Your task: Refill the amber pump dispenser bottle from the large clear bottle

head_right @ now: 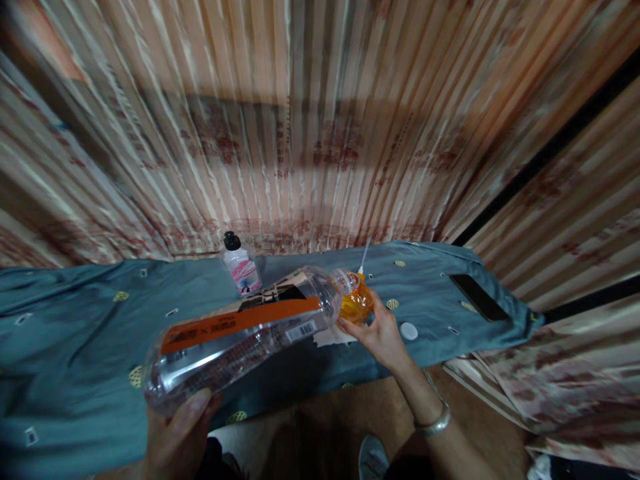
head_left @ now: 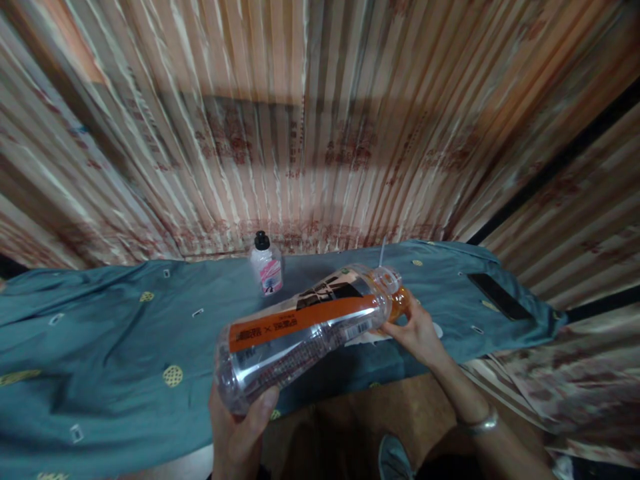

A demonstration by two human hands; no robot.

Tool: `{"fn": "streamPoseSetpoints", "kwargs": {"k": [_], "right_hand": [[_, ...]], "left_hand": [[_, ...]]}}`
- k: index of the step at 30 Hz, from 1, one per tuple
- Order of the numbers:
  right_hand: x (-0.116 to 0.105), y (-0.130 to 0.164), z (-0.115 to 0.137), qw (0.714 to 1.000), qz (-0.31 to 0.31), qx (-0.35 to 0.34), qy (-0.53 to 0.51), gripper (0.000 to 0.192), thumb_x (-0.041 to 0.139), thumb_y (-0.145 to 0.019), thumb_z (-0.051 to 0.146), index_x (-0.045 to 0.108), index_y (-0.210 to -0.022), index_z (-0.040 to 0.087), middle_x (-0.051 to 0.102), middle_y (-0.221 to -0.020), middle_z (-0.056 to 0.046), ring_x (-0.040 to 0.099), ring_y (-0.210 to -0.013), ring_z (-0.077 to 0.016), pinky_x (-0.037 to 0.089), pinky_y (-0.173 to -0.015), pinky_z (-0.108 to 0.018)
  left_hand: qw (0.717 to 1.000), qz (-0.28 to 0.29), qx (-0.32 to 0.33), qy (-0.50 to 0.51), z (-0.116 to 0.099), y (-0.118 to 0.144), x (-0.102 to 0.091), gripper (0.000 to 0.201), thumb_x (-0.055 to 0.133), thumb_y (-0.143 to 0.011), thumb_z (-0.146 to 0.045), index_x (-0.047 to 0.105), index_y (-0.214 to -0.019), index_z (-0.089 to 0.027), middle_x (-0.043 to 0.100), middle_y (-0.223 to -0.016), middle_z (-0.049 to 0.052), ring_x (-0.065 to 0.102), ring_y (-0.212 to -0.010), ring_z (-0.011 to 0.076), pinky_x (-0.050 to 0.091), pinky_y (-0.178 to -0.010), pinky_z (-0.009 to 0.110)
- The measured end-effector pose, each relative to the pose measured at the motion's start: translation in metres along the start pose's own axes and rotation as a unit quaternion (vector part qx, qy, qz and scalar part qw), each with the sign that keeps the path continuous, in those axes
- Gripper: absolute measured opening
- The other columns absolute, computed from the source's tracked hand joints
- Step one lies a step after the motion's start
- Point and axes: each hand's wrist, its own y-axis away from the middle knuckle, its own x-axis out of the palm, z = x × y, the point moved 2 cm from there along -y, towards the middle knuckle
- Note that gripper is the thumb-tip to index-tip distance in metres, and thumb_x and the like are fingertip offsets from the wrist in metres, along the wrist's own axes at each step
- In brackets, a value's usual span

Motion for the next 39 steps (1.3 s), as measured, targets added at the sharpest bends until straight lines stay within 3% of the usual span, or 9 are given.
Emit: {"fn": "streamPoseSetpoints", "kwargs": {"k": [5, 12, 16, 19, 22, 28, 33, 39], "right_hand": [[-0.001, 0.000, -0.002, 1.000, -0.005, 0.000, 0.011, 0.075, 0.087, -0.066, 0.069, 0.066, -0.121, 0.022, 0.083, -0.110, -0.011, 0.079, -0.098, -0.0338, 0.065, -0.089, -0.047], [-0.001, 0.000, -0.004, 1.000, 0.000, -0.007, 0.027, 0.070, 0.087, -0.069, 0.065, 0.067, -0.120, 0.023, 0.083, -0.109, -0.010, 0.079, -0.097, -0.0330, 0.064, -0.090, -0.046], [-0.002, 0.000, -0.003, 0.999, -0.007, -0.002, 0.034, 0.072, 0.087, -0.067, 0.066, 0.067, -0.121, 0.023, 0.083, -0.108, -0.010, 0.079, -0.096, -0.0330, 0.065, -0.089, -0.046], [-0.002, -0.001, -0.001, 1.000, 0.001, -0.005, 0.028, 0.071, 0.086, -0.068, 0.066, 0.067, -0.121, 0.022, 0.083, -0.110, -0.010, 0.079, -0.098, -0.0331, 0.065, -0.091, -0.046], [-0.001, -0.001, 0.000, 1.000, 0.007, -0.009, 0.021, 0.069, 0.086, -0.070, 0.064, 0.067, -0.121, 0.023, 0.083, -0.112, -0.011, 0.079, -0.100, -0.0333, 0.065, -0.092, -0.046], [-0.001, 0.000, -0.006, 1.000, 0.001, 0.000, 0.018, 0.072, 0.088, -0.067, 0.065, 0.067, -0.121, 0.022, 0.083, -0.110, -0.010, 0.080, -0.097, -0.0327, 0.065, -0.089, -0.045], [0.000, 0.000, -0.005, 1.000, 0.002, -0.004, 0.020, 0.069, 0.088, -0.068, 0.063, 0.067, -0.120, 0.023, 0.083, -0.110, -0.011, 0.080, -0.098, -0.0326, 0.065, -0.091, -0.046], [-0.001, 0.000, -0.003, 1.000, 0.010, 0.001, 0.020, 0.069, 0.089, -0.068, 0.062, 0.066, -0.120, 0.022, 0.082, -0.112, -0.012, 0.079, -0.100, -0.0341, 0.064, -0.093, -0.049]], "left_hand": [[0.999, -0.002, -0.037, 0.020, 0.002, -0.001, -0.002, 0.084, 0.094, -0.066, -0.048, 0.065, -0.141, -0.027, 0.077, -0.121, 0.007, 0.073, -0.115, 0.0278, 0.061, -0.100, 0.033], [0.999, 0.007, -0.036, 0.024, 0.008, -0.006, -0.010, 0.084, 0.095, -0.063, -0.046, 0.066, -0.140, -0.026, 0.077, -0.123, 0.009, 0.073, -0.118, 0.0320, 0.061, -0.101, 0.038], [0.999, -0.004, -0.048, 0.006, 0.004, -0.004, -0.008, 0.086, 0.097, -0.060, -0.050, 0.067, -0.137, -0.026, 0.076, -0.124, 0.007, 0.072, -0.121, 0.0304, 0.059, -0.104, 0.035], [0.999, -0.006, -0.047, 0.007, 0.001, -0.002, -0.005, 0.085, 0.095, -0.064, -0.051, 0.065, -0.139, -0.026, 0.076, -0.126, 0.007, 0.072, -0.122, 0.0282, 0.058, -0.103, 0.032], [0.999, 0.010, -0.032, 0.007, 0.005, -0.004, -0.008, 0.084, 0.093, -0.067, -0.051, 0.064, -0.141, -0.025, 0.076, -0.126, 0.008, 0.073, -0.119, 0.0299, 0.061, -0.101, 0.036], [0.999, 0.029, -0.023, 0.009, 0.017, -0.013, -0.021, 0.082, 0.097, -0.061, -0.043, 0.069, -0.136, -0.028, 0.077, -0.121, 0.008, 0.077, -0.107, 0.0295, 0.064, -0.097, 0.040], [1.000, 0.014, -0.021, 0.009, 0.012, -0.010, -0.018, 0.080, 0.095, -0.066, -0.042, 0.068, -0.139, -0.028, 0.078, -0.120, 0.007, 0.074, -0.116, 0.0298, 0.062, -0.098, 0.034], [0.998, 0.047, -0.032, 0.037, 0.018, -0.014, -0.024, 0.087, 0.095, -0.066, -0.038, 0.062, -0.146, -0.028, 0.078, -0.122, 0.008, 0.075, -0.115, 0.0303, 0.063, -0.099, 0.038]]}}
